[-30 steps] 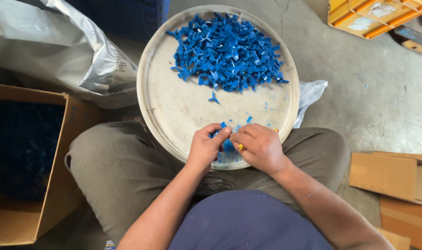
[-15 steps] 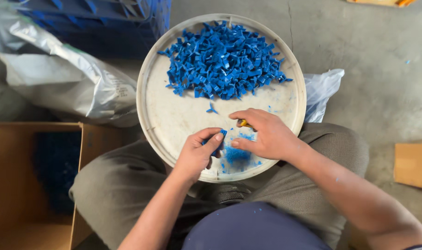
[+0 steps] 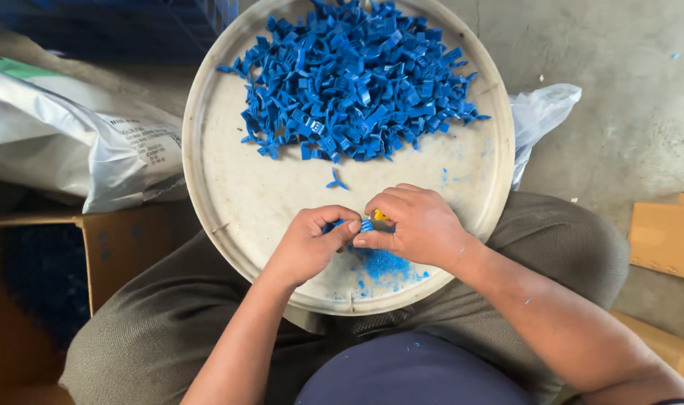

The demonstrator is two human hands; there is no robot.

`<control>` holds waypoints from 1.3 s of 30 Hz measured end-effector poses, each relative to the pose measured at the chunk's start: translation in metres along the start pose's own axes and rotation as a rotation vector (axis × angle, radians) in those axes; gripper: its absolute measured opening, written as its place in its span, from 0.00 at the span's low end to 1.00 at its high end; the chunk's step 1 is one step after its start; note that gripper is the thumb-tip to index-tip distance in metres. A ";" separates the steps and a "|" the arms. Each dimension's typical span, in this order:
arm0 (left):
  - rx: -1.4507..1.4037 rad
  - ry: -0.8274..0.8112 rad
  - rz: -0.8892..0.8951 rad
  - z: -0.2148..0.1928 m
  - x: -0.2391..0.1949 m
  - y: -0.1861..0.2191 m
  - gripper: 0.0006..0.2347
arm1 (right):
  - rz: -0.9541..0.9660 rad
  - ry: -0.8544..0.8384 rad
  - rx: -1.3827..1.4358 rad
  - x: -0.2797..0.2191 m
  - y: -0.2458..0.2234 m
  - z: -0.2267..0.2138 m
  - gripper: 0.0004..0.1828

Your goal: The person sits cross-legged and uses a yellow utility knife to cut small blue plastic strips into smaller pieces over a white circular tray. The cut pieces accumulate on the tray as the person continues cutting one strip at a time.

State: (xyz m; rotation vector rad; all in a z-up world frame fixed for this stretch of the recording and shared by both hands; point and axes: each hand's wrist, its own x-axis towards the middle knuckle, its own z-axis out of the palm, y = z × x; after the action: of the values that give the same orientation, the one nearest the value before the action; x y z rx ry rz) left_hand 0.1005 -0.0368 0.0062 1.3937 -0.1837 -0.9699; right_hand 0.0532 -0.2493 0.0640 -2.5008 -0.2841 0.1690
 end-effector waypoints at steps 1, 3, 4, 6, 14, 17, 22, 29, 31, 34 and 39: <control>0.020 -0.012 0.013 0.000 0.001 0.001 0.06 | -0.010 -0.001 -0.023 0.001 0.000 0.001 0.24; 0.027 -0.011 0.031 0.000 0.000 0.003 0.05 | -0.030 -0.003 -0.069 0.002 0.000 0.004 0.26; 0.031 -0.010 0.040 0.000 -0.001 0.003 0.05 | -0.031 -0.003 -0.087 0.002 0.000 0.005 0.26; 0.005 -0.008 0.031 0.002 -0.004 0.004 0.05 | -0.034 0.000 -0.122 0.001 -0.002 0.007 0.27; -0.091 0.024 0.028 0.012 -0.013 -0.002 0.05 | -0.094 0.048 -0.150 -0.007 -0.006 0.008 0.27; -0.144 0.029 0.036 0.014 -0.014 -0.008 0.05 | -0.103 0.047 -0.169 -0.011 -0.007 0.010 0.25; -0.213 0.024 0.113 0.012 -0.010 -0.015 0.06 | -0.036 0.048 -0.059 -0.006 -0.003 0.012 0.28; -0.283 -0.020 0.004 0.013 -0.012 -0.017 0.08 | -0.014 0.024 0.112 -0.008 -0.002 0.014 0.30; -0.298 -0.024 -0.014 0.013 -0.013 -0.018 0.08 | -0.012 0.018 0.125 -0.009 0.000 0.015 0.31; -0.302 -0.041 -0.009 0.014 -0.012 -0.019 0.08 | -0.010 0.007 0.141 -0.009 0.002 0.015 0.31; -0.337 -0.056 -0.013 0.013 -0.013 -0.018 0.09 | -0.010 -0.028 0.150 -0.011 0.001 0.016 0.30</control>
State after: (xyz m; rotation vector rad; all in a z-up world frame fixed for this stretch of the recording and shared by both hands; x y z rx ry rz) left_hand 0.0758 -0.0360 -0.0010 1.0614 -0.0489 -1.0002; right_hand 0.0401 -0.2435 0.0516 -2.3493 -0.2851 0.2137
